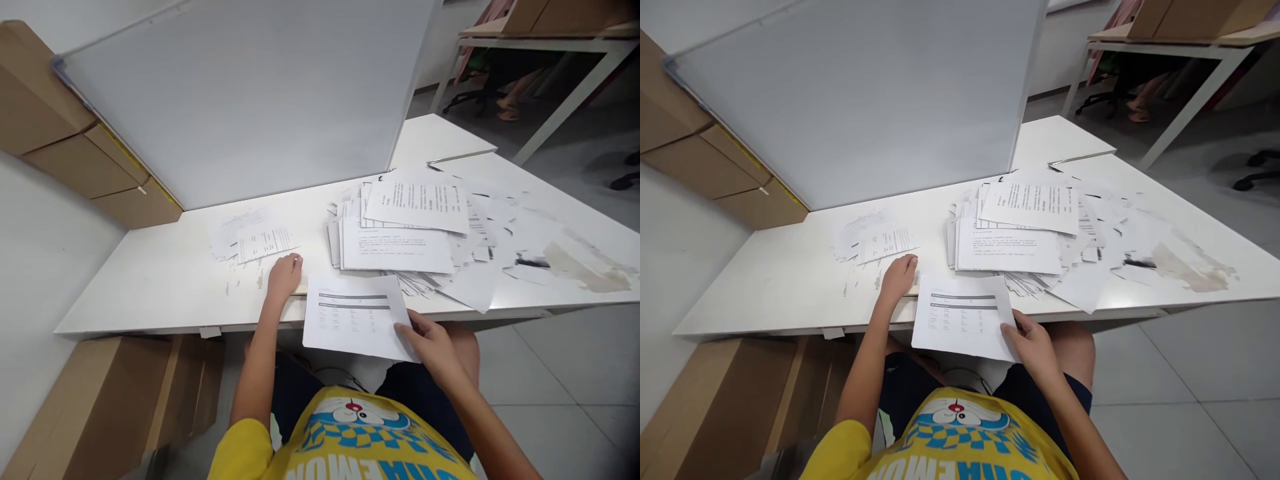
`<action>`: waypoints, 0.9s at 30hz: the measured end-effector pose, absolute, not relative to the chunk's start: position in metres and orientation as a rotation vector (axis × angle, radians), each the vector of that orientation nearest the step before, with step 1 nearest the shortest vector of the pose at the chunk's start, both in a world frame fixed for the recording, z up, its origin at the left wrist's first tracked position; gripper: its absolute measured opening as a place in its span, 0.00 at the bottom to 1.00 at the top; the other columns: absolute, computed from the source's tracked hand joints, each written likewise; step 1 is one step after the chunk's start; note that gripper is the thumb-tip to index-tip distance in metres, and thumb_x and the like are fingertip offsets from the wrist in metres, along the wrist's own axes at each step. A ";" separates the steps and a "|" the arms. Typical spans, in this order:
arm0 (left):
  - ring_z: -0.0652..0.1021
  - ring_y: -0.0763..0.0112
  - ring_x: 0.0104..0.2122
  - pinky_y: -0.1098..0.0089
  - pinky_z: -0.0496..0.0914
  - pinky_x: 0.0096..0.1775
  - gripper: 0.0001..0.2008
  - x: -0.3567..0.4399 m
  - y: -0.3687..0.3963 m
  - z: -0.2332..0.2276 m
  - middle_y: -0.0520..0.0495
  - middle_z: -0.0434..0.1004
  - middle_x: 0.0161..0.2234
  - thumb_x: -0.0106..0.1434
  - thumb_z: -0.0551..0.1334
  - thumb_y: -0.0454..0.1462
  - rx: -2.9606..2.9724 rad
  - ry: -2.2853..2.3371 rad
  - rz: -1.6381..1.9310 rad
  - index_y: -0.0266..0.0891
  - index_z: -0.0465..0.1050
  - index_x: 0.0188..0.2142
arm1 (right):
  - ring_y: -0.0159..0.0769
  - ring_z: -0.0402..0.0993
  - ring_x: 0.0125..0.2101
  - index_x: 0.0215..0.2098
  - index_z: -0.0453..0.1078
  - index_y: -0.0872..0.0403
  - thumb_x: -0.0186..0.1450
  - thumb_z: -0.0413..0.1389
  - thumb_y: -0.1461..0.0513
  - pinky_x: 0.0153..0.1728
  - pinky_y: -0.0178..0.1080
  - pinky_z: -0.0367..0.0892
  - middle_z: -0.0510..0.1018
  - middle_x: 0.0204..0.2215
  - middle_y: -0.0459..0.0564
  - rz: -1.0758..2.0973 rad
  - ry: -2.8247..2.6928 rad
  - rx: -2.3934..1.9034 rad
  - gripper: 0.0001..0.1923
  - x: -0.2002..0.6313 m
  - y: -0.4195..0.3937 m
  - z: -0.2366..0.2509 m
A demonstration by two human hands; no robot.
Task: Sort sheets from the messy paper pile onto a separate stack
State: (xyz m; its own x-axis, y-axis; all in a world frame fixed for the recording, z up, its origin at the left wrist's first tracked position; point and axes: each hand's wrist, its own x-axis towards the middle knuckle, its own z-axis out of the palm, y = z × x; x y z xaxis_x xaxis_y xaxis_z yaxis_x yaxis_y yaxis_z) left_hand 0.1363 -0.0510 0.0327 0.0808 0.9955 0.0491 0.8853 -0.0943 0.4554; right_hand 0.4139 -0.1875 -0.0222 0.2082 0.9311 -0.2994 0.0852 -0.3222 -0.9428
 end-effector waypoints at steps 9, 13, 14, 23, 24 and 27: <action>0.74 0.60 0.48 0.64 0.67 0.48 0.17 0.136 -0.050 0.031 0.43 0.78 0.44 0.70 0.48 0.41 2.027 1.875 0.518 0.40 0.73 0.49 | 0.51 0.78 0.41 0.43 0.78 0.55 0.50 0.59 0.52 0.37 0.41 0.74 0.83 0.39 0.53 1.179 -0.957 -1.614 0.25 0.418 -0.190 -0.025; 0.74 0.60 0.48 0.63 0.67 0.49 0.18 0.134 -0.048 0.030 0.42 0.78 0.45 0.70 0.49 0.41 2.055 1.890 0.510 0.40 0.72 0.49 | 0.51 0.78 0.39 0.42 0.79 0.56 0.50 0.60 0.51 0.38 0.44 0.74 0.83 0.37 0.54 1.222 -0.979 -1.503 0.26 0.408 -0.182 -0.024; 0.73 0.59 0.48 0.62 0.67 0.49 0.18 0.133 -0.047 0.029 0.42 0.78 0.45 0.69 0.49 0.42 2.062 1.893 0.508 0.39 0.72 0.49 | 0.52 0.78 0.39 0.42 0.79 0.56 0.50 0.60 0.50 0.38 0.45 0.74 0.83 0.36 0.55 1.233 -0.983 -1.477 0.26 0.405 -0.180 -0.023; 0.72 0.57 0.48 0.60 0.65 0.49 0.19 0.127 -0.040 0.019 0.41 0.76 0.46 0.70 0.45 0.39 2.255 1.902 0.458 0.38 0.72 0.48 | 0.53 0.77 0.39 0.35 0.80 0.55 0.49 0.57 0.53 0.43 0.49 0.71 0.83 0.36 0.54 1.299 -0.981 -1.349 0.20 0.389 -0.164 -0.009; 0.72 0.58 0.47 0.60 0.65 0.49 0.19 0.128 -0.040 0.018 0.41 0.76 0.45 0.70 0.44 0.37 2.293 1.920 0.420 0.38 0.72 0.48 | 0.53 0.77 0.39 0.34 0.79 0.54 0.49 0.57 0.53 0.43 0.49 0.71 0.83 0.36 0.54 1.295 -0.989 -1.340 0.19 0.389 -0.162 -0.010; 0.72 0.58 0.45 0.61 0.65 0.45 0.19 0.131 -0.041 0.018 0.40 0.75 0.44 0.67 0.46 0.30 2.382 1.984 0.266 0.39 0.73 0.47 | 0.52 0.77 0.36 0.33 0.79 0.54 0.48 0.55 0.53 0.40 0.48 0.71 0.83 0.33 0.52 1.306 -1.006 -1.321 0.19 0.386 -0.154 -0.013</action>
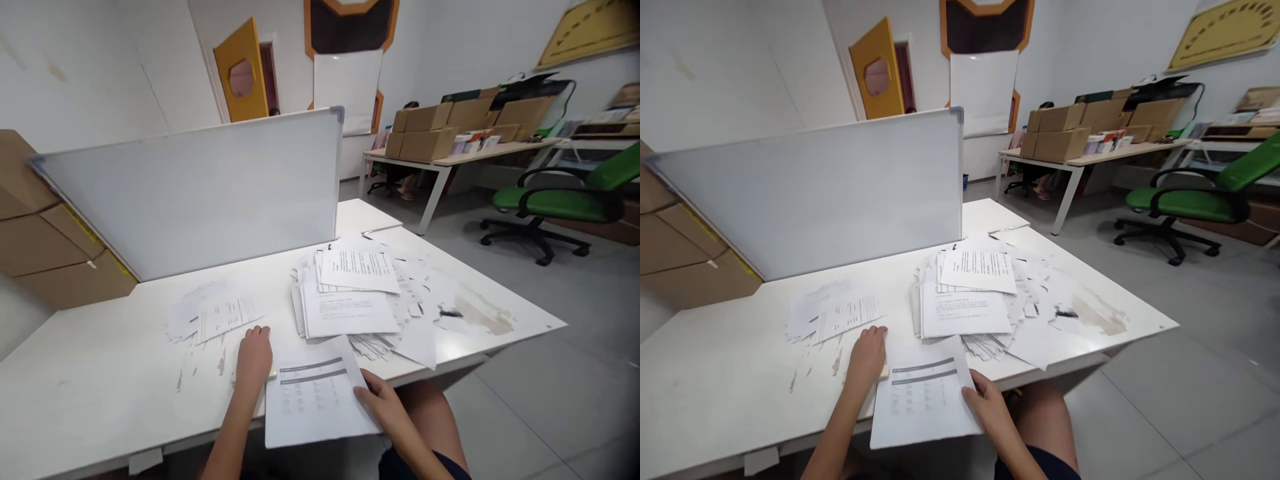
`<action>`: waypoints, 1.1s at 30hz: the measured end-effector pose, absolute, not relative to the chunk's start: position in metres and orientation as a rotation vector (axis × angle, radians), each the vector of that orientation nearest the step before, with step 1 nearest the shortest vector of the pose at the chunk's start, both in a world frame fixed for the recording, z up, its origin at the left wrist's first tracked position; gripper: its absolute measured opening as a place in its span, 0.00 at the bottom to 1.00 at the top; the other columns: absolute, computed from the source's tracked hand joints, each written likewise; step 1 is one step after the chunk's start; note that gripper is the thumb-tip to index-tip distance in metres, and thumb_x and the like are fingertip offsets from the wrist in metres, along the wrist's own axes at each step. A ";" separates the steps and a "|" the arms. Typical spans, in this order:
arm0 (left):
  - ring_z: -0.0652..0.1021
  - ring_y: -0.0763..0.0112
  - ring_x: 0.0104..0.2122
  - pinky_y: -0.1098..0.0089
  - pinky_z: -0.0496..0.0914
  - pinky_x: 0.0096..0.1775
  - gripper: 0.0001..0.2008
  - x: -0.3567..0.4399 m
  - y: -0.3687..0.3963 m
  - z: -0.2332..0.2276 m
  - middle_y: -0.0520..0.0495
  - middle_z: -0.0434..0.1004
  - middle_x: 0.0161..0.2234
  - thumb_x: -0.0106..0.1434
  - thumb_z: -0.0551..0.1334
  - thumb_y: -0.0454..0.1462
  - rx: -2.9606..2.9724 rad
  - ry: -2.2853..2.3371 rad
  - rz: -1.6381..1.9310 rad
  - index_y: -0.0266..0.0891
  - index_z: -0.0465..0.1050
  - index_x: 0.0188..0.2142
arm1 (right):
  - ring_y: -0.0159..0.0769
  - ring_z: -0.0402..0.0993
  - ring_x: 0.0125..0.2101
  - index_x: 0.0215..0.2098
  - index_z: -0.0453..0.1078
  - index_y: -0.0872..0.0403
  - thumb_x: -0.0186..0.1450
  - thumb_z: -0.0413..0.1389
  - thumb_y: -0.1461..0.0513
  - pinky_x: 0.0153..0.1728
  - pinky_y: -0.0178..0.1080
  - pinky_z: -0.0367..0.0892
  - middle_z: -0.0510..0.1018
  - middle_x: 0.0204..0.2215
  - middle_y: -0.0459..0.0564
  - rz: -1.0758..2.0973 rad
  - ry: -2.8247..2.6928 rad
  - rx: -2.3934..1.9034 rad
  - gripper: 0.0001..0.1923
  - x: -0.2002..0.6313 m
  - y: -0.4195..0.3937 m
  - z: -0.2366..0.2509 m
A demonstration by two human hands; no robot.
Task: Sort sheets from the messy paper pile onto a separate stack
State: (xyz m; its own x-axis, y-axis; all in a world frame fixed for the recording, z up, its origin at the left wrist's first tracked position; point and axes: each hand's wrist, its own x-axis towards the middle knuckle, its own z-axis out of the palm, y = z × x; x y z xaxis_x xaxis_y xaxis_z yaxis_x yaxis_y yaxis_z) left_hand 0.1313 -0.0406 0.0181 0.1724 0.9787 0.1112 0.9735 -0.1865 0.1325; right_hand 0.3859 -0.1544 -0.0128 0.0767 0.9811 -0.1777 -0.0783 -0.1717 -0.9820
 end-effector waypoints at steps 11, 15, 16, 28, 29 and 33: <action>0.75 0.59 0.47 0.59 0.67 0.50 0.17 0.119 -0.037 0.015 0.42 0.78 0.43 0.68 0.48 0.37 1.945 1.829 0.682 0.39 0.73 0.47 | 0.53 0.76 0.39 0.38 0.79 0.54 0.52 0.54 0.52 0.42 0.47 0.71 0.82 0.34 0.52 1.069 -1.263 -1.389 0.21 0.404 -0.133 0.024; 0.78 0.63 0.44 0.62 0.71 0.47 0.15 0.111 -0.036 0.019 0.42 0.79 0.41 0.65 0.50 0.39 1.582 1.640 1.017 0.39 0.73 0.44 | 0.51 0.76 0.37 0.37 0.79 0.54 0.52 0.55 0.50 0.37 0.43 0.72 0.82 0.33 0.50 0.928 -1.207 -1.465 0.22 0.415 -0.131 0.033; 0.78 0.63 0.45 0.62 0.71 0.47 0.15 0.106 -0.037 0.022 0.42 0.79 0.41 0.65 0.50 0.40 1.515 1.601 1.116 0.39 0.72 0.44 | 0.50 0.76 0.36 0.37 0.78 0.54 0.52 0.56 0.50 0.36 0.42 0.71 0.82 0.33 0.50 0.897 -1.181 -1.482 0.22 0.418 -0.130 0.033; 0.55 0.48 0.67 0.47 0.49 0.65 0.28 0.001 -0.032 -0.006 0.38 0.57 0.66 0.64 0.55 0.47 2.126 2.233 0.524 0.40 0.64 0.61 | 0.36 0.70 0.30 0.30 0.71 0.53 0.49 0.58 0.63 0.34 0.38 0.66 0.75 0.28 0.46 0.443 -0.549 -1.202 0.08 0.505 -0.062 0.057; 0.55 0.49 0.67 0.47 0.49 0.65 0.27 0.000 -0.030 -0.010 0.39 0.57 0.66 0.66 0.53 0.47 2.129 2.235 0.500 0.40 0.64 0.61 | 0.36 0.70 0.30 0.30 0.71 0.53 0.50 0.57 0.64 0.34 0.38 0.66 0.75 0.29 0.47 0.458 -0.541 -1.212 0.08 0.509 -0.048 0.062; 0.57 0.51 0.66 0.51 0.51 0.64 0.25 0.003 -0.029 -0.013 0.39 0.60 0.65 0.67 0.52 0.47 2.157 2.207 0.504 0.39 0.67 0.59 | 0.33 0.70 0.29 0.40 0.70 0.57 0.57 0.53 0.65 0.33 0.37 0.64 0.77 0.34 0.52 0.620 -0.647 -1.387 0.12 0.522 0.011 0.067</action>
